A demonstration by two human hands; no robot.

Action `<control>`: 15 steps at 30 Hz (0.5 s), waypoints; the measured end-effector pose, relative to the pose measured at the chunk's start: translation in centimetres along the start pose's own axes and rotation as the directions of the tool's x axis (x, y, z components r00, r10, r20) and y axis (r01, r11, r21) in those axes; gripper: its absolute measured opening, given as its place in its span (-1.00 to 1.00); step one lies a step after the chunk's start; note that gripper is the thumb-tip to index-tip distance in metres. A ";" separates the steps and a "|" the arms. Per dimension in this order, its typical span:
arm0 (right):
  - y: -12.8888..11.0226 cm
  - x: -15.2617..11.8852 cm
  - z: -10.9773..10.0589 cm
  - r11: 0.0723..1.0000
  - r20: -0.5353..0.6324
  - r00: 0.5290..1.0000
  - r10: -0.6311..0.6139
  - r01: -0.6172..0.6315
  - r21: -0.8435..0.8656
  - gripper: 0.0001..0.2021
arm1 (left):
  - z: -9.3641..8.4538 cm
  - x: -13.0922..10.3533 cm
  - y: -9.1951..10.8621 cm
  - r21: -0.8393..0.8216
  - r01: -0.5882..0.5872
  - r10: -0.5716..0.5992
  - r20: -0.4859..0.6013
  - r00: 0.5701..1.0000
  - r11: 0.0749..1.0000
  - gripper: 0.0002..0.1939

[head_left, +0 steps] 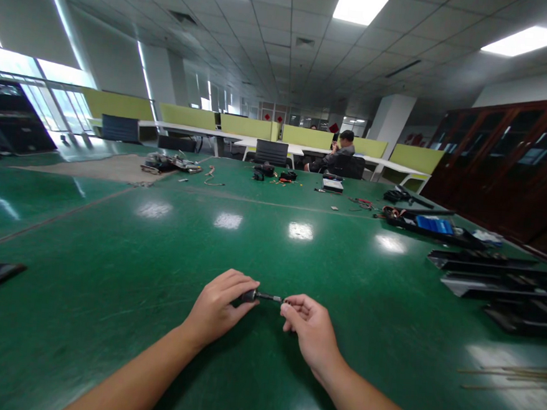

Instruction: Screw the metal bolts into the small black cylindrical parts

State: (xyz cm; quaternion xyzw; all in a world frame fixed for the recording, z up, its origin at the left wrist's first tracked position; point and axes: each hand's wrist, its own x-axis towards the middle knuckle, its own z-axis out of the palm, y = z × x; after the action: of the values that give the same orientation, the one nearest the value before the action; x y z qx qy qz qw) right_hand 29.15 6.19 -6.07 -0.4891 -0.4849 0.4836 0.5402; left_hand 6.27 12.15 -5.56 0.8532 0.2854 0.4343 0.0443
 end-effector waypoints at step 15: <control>-0.6 -0.1 -0.1 0.973 -0.052 0.997 0.064 -0.050 0.226 -0.49 | -0.3 0.0 0.6 0.060 0.237 -0.234 -0.058 0.971 0.970 -0.66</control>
State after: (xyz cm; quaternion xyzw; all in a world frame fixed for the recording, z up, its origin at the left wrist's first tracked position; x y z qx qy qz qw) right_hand 29.22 6.02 -5.52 -0.4527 -0.3966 0.5360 0.5920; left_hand 6.28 11.63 -5.21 0.8031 0.4000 0.4376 0.0600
